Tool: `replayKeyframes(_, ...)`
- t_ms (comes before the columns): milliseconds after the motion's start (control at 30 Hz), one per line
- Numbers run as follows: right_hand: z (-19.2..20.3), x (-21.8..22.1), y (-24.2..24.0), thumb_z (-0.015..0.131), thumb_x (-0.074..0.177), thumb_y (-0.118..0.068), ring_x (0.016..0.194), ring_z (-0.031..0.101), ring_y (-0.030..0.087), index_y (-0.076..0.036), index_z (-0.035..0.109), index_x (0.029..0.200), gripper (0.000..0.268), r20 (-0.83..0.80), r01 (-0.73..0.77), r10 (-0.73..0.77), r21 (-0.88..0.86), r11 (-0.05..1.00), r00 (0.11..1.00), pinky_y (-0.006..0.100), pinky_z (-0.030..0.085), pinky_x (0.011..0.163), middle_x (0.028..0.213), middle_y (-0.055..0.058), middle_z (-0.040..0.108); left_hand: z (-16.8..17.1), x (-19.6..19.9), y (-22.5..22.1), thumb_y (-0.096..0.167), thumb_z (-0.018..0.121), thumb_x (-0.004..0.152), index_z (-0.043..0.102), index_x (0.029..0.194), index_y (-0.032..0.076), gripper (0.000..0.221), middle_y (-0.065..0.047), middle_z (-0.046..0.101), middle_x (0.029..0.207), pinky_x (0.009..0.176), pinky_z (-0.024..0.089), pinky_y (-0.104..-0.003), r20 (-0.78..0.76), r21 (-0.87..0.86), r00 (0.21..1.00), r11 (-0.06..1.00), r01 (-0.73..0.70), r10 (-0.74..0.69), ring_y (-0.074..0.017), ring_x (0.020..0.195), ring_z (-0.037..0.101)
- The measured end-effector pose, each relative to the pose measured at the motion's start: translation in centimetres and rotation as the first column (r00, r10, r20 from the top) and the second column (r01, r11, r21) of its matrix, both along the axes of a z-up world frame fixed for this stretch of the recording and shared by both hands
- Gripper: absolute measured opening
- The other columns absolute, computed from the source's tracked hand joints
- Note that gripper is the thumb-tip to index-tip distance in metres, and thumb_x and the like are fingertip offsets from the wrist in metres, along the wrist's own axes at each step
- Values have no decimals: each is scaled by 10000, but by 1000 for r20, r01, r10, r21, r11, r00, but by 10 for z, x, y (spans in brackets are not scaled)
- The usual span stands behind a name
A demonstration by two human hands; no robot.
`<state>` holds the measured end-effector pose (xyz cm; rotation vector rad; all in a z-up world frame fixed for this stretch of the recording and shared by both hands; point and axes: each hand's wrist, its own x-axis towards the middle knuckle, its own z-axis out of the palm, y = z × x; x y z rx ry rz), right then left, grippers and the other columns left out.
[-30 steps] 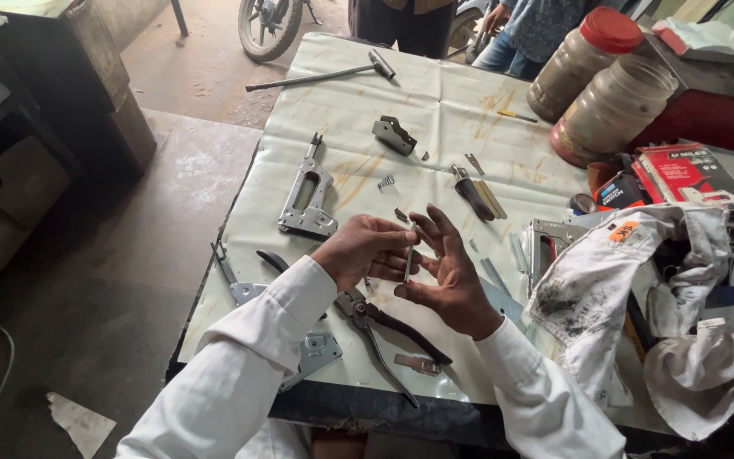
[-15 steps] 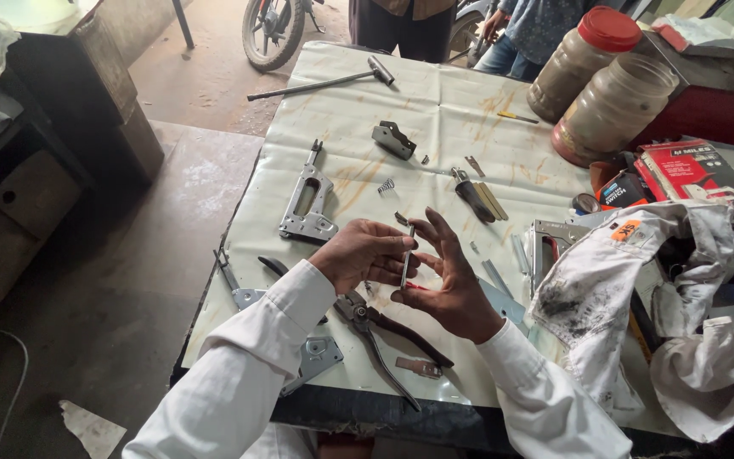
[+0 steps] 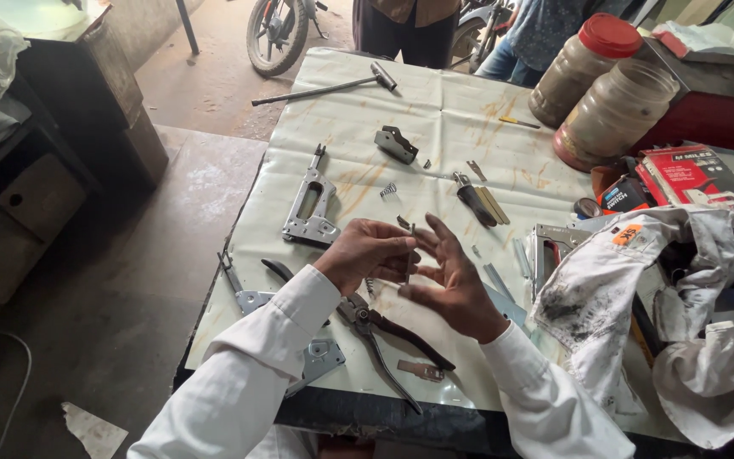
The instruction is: The recorder is disassembling and reassembling components of a heavy-duty manual staple gun at a workbench.
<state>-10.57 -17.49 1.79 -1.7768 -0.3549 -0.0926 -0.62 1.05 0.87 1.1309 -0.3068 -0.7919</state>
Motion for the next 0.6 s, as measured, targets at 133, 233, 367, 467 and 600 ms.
replayKeyframes(133, -9, 3, -4, 764, 891, -154, 1058, 709, 270, 12, 425, 1508, 723, -283, 192, -136, 182, 964, 949, 409, 606, 923, 1236, 248, 700, -1, 0, -3, 194, 724, 913, 720, 1112, -30, 300, -123, 788, 911, 705, 649, -343, 49, 12, 996, 997, -79, 78, -204, 773, 784)
replayKeyframes(233, 3, 0, 4, 754, 859, -138, 898, 749, 180, 10, 514, 1302, 525, -426, 256, -118, 282, 925, 897, 344, 645, 760, 1069, 155, 744, -20, 7, -8, 195, 741, 926, 743, 1100, -53, 303, -129, 778, 916, 727, 634, -316, 151, -89, 980, 989, -121, 133, -180, 781, 756)
replayKeyframes(367, 0, 1, 5, 756, 873, -102, 890, 758, 210, 17, 528, 1226, 436, -435, 290, -128, 328, 899, 891, 357, 653, 744, 1018, 171, 748, -22, 4, -13, 191, 760, 921, 760, 1109, -60, 314, -103, 788, 921, 691, 559, -252, 352, -34, 915, 979, -199, 198, -110, 773, 684)
replayKeyframes(467, -1, 0, 6, 744, 876, -92, 888, 769, 223, 17, 541, 1203, 400, -439, 306, -139, 336, 891, 888, 368, 661, 746, 1004, 162, 753, -13, -1, -12, 195, 751, 920, 750, 1113, -61, 321, -79, 788, 921, 709, 561, -230, 375, -38, 900, 974, -223, 220, -85, 789, 691)
replayKeyframes(600, -17, 5, 1, 730, 892, -106, 868, 769, 230, 28, 598, 1181, 345, -386, 268, -121, 354, 896, 915, 376, 672, 754, 998, 163, 760, -17, -3, -17, 176, 751, 907, 745, 1116, -78, 328, -86, 781, 910, 702, 582, -237, 371, -56, 891, 964, -259, 261, -89, 775, 700)
